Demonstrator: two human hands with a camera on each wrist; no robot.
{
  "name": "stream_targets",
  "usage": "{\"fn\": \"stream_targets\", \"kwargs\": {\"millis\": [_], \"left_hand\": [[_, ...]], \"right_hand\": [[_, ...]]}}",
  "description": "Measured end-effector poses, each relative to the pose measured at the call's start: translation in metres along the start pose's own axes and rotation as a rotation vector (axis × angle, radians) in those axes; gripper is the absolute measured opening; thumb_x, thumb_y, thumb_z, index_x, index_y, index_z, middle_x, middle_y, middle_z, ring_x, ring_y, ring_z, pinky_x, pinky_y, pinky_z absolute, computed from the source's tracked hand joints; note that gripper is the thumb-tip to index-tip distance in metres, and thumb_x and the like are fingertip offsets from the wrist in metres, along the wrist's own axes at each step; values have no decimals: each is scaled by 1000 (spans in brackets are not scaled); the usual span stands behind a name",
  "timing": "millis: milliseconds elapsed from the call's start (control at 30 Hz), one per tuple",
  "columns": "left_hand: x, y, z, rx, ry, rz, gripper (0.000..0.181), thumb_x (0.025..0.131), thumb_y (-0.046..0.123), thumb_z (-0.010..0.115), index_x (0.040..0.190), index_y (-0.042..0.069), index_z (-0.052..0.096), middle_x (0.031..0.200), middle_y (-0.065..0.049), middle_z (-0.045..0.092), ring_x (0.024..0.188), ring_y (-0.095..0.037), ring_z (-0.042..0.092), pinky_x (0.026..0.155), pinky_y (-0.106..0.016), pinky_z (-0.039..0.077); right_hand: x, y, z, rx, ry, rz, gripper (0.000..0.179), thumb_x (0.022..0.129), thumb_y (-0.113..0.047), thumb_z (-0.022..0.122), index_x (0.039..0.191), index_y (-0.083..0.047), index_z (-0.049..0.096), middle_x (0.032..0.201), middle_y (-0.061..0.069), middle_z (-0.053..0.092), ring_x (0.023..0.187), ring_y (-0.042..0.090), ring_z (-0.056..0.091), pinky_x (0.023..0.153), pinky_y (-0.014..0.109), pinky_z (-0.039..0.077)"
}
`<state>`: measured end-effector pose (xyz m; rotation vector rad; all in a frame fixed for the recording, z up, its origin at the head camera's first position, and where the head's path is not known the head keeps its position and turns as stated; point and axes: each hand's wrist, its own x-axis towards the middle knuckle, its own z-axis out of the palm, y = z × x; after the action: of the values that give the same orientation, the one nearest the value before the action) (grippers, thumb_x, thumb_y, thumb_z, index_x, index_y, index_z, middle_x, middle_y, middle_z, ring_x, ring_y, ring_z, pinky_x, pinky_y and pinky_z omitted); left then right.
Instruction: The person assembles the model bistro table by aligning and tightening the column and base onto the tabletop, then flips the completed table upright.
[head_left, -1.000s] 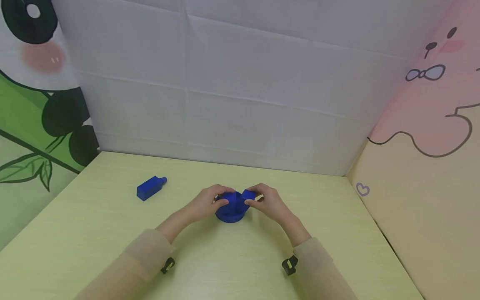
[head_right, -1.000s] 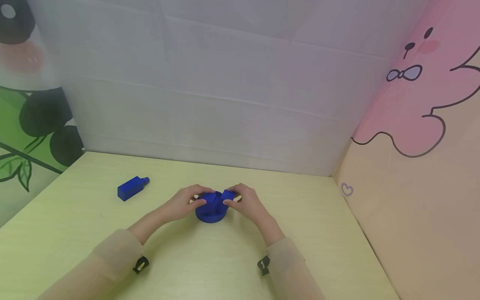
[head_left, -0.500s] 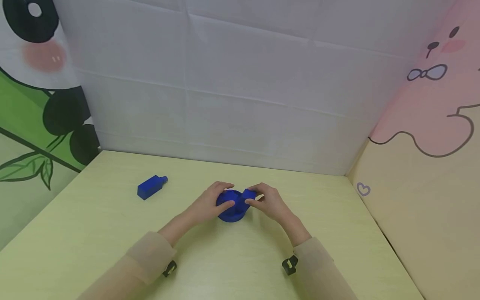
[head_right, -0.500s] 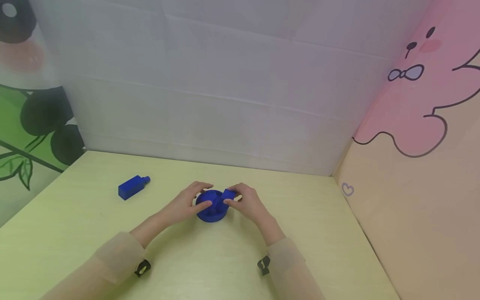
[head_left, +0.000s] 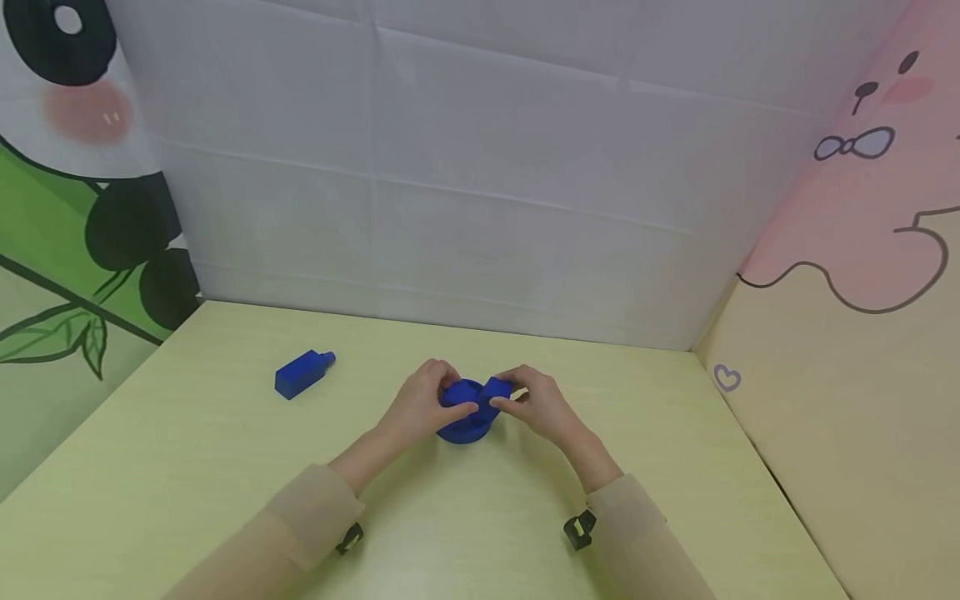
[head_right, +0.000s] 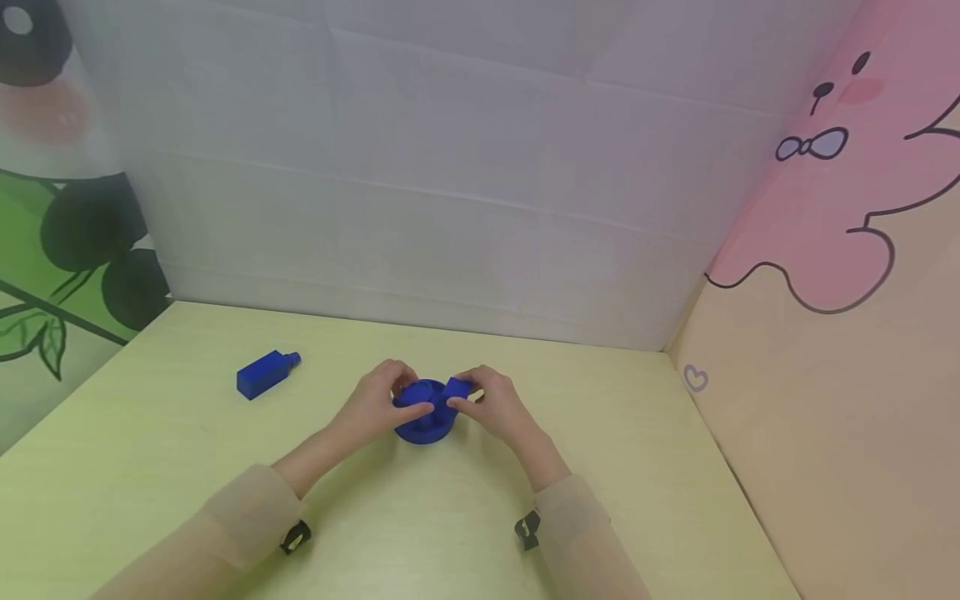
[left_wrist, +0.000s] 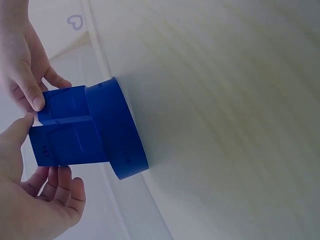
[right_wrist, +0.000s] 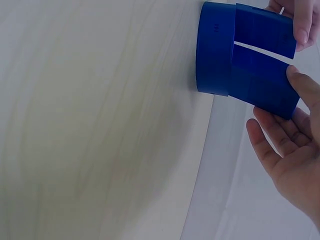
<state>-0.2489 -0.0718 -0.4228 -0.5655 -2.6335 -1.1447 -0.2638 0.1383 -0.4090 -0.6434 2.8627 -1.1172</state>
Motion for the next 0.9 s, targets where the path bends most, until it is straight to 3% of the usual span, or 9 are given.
{"fn": "stream_targets", "kwargs": {"millis": [267, 600, 733, 900], "left_hand": [[-3, -5, -11, -45, -103, 60, 40, 75, 35, 70, 105, 11, 56, 95, 1, 52, 84, -15, 49, 73, -30, 47], [-4, -15, -27, -10, -259, 222, 31, 85, 23, 60, 114, 13, 58, 110, -1, 54, 103, -18, 52, 84, -40, 45], [-4, -18, -33, 5, -314, 242, 31, 87, 16, 58, 118, 16, 57, 116, -2, 53, 108, -19, 51, 86, -39, 45], [-3, -21, -37, 20, -339, 269, 32, 87, 13, 56, 119, 18, 56, 120, -1, 52, 112, -20, 49, 90, -37, 43]], "right_hand": [[-1, 0, -1, 11, 5, -16, 34, 80, -28, 66, 109, -11, 61, 94, -4, 59, 84, 8, 56, 71, 21, 49], [-1, 1, -1, 18, 13, -37, 36, 79, -30, 66, 108, -10, 61, 94, -2, 60, 85, 9, 57, 70, 22, 49], [-1, 1, -1, -7, 12, -33, 36, 79, -31, 66, 109, -10, 61, 95, -3, 60, 85, 8, 56, 71, 21, 49], [-1, 1, -1, -16, 9, -32, 36, 80, -30, 66, 109, -10, 61, 94, -3, 59, 84, 8, 56, 71, 21, 49]]}}
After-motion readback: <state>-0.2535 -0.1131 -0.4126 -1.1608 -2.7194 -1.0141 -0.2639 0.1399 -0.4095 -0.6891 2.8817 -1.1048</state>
